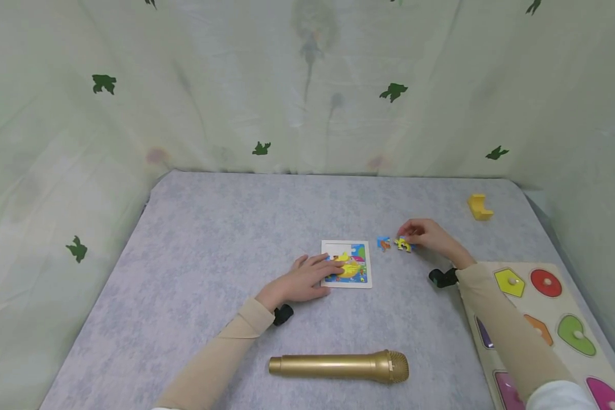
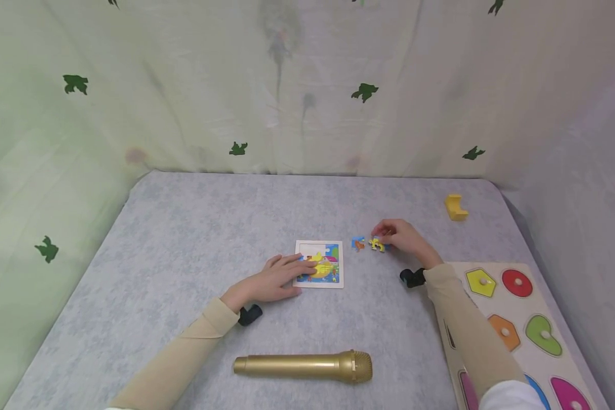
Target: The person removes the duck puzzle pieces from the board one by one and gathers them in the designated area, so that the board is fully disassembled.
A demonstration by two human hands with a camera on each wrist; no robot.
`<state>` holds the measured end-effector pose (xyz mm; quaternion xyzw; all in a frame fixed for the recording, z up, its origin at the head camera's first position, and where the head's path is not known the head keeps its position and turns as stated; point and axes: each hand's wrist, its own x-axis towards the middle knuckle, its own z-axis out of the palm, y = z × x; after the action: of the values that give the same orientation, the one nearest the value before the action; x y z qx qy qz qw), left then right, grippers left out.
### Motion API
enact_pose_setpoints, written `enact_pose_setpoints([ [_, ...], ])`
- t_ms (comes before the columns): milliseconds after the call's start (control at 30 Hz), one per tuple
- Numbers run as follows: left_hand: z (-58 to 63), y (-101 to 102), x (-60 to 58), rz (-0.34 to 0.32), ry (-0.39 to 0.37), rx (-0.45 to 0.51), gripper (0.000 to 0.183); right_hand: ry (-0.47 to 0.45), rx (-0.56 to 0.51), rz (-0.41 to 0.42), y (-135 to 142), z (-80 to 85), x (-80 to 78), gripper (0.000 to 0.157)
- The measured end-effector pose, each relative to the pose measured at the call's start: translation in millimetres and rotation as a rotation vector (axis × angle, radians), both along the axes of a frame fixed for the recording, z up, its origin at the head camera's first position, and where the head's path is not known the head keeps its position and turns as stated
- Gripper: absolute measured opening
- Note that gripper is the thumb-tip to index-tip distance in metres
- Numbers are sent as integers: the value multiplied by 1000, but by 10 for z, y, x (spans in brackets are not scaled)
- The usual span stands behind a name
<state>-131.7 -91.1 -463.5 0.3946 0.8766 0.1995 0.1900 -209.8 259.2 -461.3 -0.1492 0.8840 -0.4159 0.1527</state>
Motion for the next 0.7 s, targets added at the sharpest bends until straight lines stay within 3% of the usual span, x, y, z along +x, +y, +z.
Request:
enact_pose_setpoints([
  [600,18,38,-7,20,-5,-17,48,145,278,44,-243,6,4,17],
  [700,34,68,-16,21,16,-23,46,166,280,36,-287,20,19,19],
])
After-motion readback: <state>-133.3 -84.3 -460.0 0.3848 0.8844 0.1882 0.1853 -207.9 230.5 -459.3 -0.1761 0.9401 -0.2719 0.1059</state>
